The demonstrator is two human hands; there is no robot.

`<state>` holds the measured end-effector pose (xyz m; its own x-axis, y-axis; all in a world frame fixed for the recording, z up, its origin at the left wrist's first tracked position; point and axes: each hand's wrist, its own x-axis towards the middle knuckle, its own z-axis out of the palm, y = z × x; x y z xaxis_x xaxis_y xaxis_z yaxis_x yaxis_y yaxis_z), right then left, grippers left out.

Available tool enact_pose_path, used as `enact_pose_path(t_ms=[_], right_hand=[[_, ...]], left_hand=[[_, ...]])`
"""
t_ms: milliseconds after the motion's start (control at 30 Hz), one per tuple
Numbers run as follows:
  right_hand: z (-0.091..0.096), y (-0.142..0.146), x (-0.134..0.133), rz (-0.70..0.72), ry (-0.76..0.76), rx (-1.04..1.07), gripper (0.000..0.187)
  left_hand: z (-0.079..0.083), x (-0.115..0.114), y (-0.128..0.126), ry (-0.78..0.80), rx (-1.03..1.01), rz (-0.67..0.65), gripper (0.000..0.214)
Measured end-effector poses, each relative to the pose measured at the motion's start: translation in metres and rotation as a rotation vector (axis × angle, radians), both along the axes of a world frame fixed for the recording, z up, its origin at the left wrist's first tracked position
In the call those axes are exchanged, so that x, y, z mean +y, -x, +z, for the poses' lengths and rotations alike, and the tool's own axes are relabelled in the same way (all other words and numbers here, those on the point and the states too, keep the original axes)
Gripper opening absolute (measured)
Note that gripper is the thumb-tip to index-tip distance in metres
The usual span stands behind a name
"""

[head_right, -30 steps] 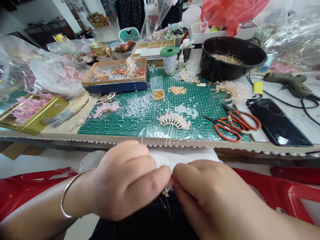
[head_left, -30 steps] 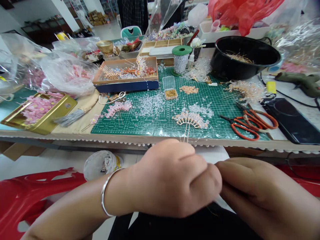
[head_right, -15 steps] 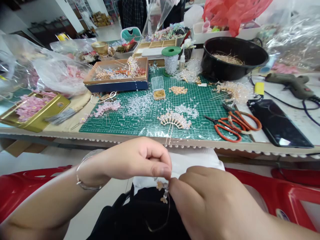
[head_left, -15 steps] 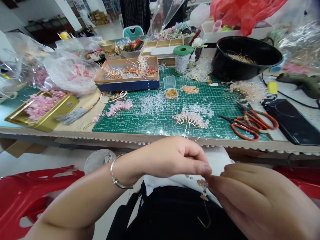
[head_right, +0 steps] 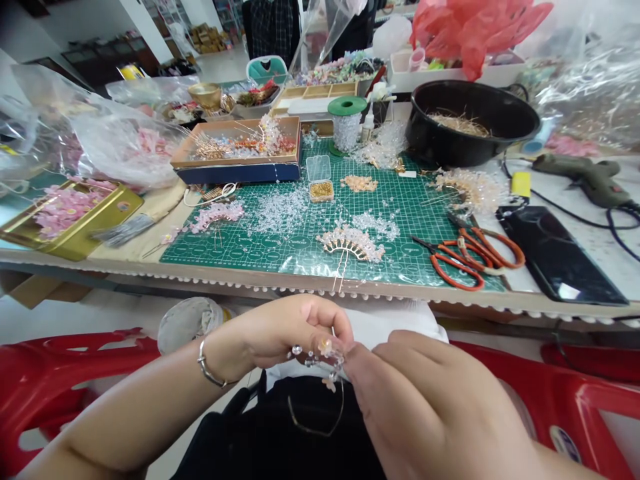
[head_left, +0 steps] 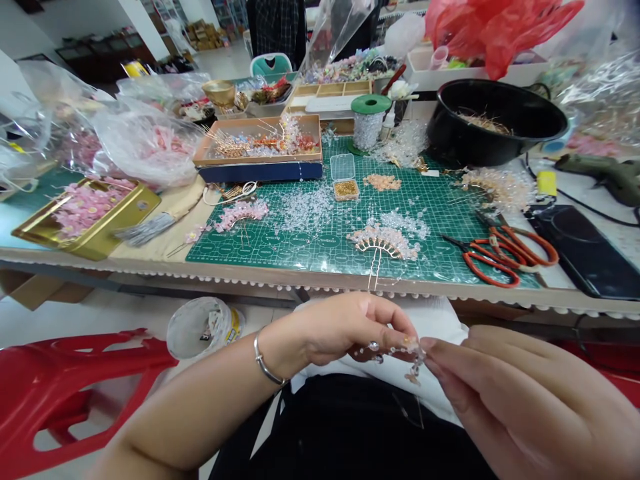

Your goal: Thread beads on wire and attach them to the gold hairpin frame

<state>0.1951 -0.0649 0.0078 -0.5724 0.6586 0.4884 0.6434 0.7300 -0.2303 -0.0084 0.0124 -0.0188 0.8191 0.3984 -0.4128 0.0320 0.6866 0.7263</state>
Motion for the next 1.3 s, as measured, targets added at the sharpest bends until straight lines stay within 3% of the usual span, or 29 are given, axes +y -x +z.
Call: enact_pose_path(t_ms=[100, 467, 633, 867, 1100, 1200, 1300], right_hand=[[0.001, 0.003, -0.001, -0.027, 0.020, -0.017, 0.014], [-0.003, 0.009, 0.004, -0.145, 0.042, 0.037, 0.009], [-0.004, 0.017, 0.008, -0.284, -0.015, 0.109, 0.009], [0.000, 0.019, 0.013, -0.345, -0.029, 0.092, 0.017], [-0.001, 0.019, 0.015, -0.328, -0.044, 0.080, 0.013], [-0.001, 0.017, 0.015, -0.319, -0.088, 0.033, 0.010], [0.000, 0.017, 0.014, -0.273, -0.082, -0.019, 0.011]], left_hand=[[-0.004, -0.005, -0.003, 0.043, -0.027, 0.052, 0.039], [-0.005, -0.030, -0.008, -0.033, -0.072, 0.367, 0.035], [-0.011, -0.039, -0.010, -0.189, -0.082, 0.505, 0.031], [-0.013, -0.044, -0.001, -0.738, 0.093, 0.405, 0.028], [-0.014, -0.038, 0.006, -0.764, 0.150, 0.305, 0.034], [-0.003, -0.030, 0.009, -0.823, 0.193, 0.217, 0.046], [0.012, -0.024, 0.012, -0.858, 0.149, 0.260, 0.038]])
